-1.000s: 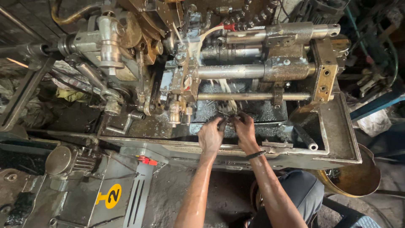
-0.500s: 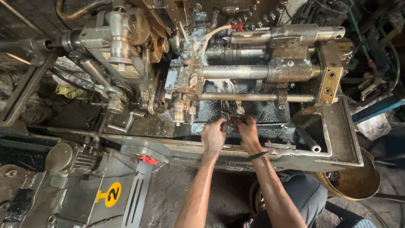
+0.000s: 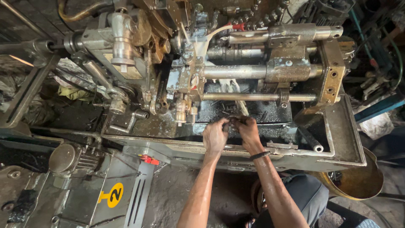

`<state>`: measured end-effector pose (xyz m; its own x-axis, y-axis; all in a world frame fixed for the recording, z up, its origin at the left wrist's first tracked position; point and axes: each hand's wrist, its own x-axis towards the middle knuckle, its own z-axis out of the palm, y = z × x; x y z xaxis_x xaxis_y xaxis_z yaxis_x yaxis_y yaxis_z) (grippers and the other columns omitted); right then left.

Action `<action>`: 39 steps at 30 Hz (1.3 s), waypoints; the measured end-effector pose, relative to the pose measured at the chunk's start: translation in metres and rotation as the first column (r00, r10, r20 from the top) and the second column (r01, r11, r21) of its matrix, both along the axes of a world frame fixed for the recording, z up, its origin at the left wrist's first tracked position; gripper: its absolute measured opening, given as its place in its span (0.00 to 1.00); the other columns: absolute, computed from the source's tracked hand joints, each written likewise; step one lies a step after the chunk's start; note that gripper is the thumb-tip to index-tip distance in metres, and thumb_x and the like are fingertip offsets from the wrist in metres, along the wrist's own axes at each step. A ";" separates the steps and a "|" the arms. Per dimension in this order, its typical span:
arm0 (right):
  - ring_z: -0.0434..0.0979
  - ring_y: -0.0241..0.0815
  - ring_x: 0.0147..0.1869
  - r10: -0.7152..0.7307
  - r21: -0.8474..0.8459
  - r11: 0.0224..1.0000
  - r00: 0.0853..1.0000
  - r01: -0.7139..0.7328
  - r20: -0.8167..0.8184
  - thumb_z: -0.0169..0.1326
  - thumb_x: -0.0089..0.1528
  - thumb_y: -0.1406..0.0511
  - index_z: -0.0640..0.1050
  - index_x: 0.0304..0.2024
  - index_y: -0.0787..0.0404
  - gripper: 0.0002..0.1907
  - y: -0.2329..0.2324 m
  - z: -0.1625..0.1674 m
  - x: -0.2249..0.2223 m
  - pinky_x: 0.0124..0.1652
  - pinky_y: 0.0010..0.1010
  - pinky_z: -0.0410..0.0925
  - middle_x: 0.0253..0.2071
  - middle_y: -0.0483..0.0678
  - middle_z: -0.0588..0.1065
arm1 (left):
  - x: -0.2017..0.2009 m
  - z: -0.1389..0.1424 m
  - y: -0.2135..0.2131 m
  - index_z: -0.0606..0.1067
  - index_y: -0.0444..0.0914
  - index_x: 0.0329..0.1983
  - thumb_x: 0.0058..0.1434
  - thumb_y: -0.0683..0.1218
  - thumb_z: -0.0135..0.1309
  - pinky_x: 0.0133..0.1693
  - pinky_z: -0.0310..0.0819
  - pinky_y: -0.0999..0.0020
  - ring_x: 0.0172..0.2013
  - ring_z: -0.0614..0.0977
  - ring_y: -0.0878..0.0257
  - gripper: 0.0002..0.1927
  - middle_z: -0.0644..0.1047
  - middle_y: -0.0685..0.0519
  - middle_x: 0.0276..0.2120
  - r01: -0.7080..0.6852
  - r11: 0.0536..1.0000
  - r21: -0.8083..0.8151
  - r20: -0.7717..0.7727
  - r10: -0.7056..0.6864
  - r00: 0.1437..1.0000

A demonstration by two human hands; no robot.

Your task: The person works at a lathe machine, handling small metal workpieces and machine controls, and clears accumulated metal shavings from the machine tray by hand. They pick up parts, position them at the machine, and continue working the machine throughout the episode.

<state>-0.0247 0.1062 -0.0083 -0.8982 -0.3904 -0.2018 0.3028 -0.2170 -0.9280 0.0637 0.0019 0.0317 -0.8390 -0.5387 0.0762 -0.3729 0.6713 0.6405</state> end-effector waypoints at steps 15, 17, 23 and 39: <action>0.77 0.32 0.33 -0.035 0.047 0.998 0.998 0.037 -0.053 0.57 0.61 0.75 0.83 0.43 0.66 0.08 -0.002 0.004 0.002 0.30 0.23 0.67 0.35 0.47 0.82 | 0.001 0.002 -0.002 0.82 0.47 0.46 0.58 0.43 0.62 0.33 0.77 0.54 0.29 0.86 0.51 0.13 0.83 0.46 0.27 0.022 0.999 -0.022 -0.060 -0.024 0.998; 0.75 0.33 0.32 -0.025 0.050 0.998 0.997 0.029 -0.071 0.57 0.62 0.75 0.83 0.43 0.67 0.08 -0.002 0.002 0.001 0.30 0.24 0.66 0.34 0.48 0.81 | 0.001 0.001 -0.002 0.83 0.47 0.45 0.58 0.43 0.64 0.32 0.77 0.53 0.28 0.85 0.50 0.11 0.82 0.45 0.26 0.012 0.997 -0.080 -0.119 -0.021 0.993; 0.76 0.31 0.32 -0.028 0.102 0.994 0.998 0.033 -0.049 0.56 0.62 0.75 0.82 0.42 0.67 0.07 -0.002 0.002 0.001 0.30 0.23 0.67 0.35 0.46 0.81 | 0.000 -0.001 -0.002 0.82 0.47 0.46 0.54 0.38 0.62 0.28 0.75 0.57 0.25 0.83 0.56 0.17 0.82 0.49 0.25 0.026 0.998 -0.063 -0.071 -0.031 0.997; 0.74 0.34 0.36 -0.035 0.070 0.997 0.998 0.039 -0.050 0.56 0.61 0.75 0.82 0.44 0.67 0.10 -0.002 0.002 0.002 0.36 0.25 0.67 0.37 0.47 0.80 | 0.002 0.015 0.003 0.80 0.43 0.40 0.61 0.46 0.61 0.34 0.76 0.51 0.32 0.85 0.47 0.05 0.83 0.44 0.30 -0.014 0.998 -0.055 -0.139 0.006 0.990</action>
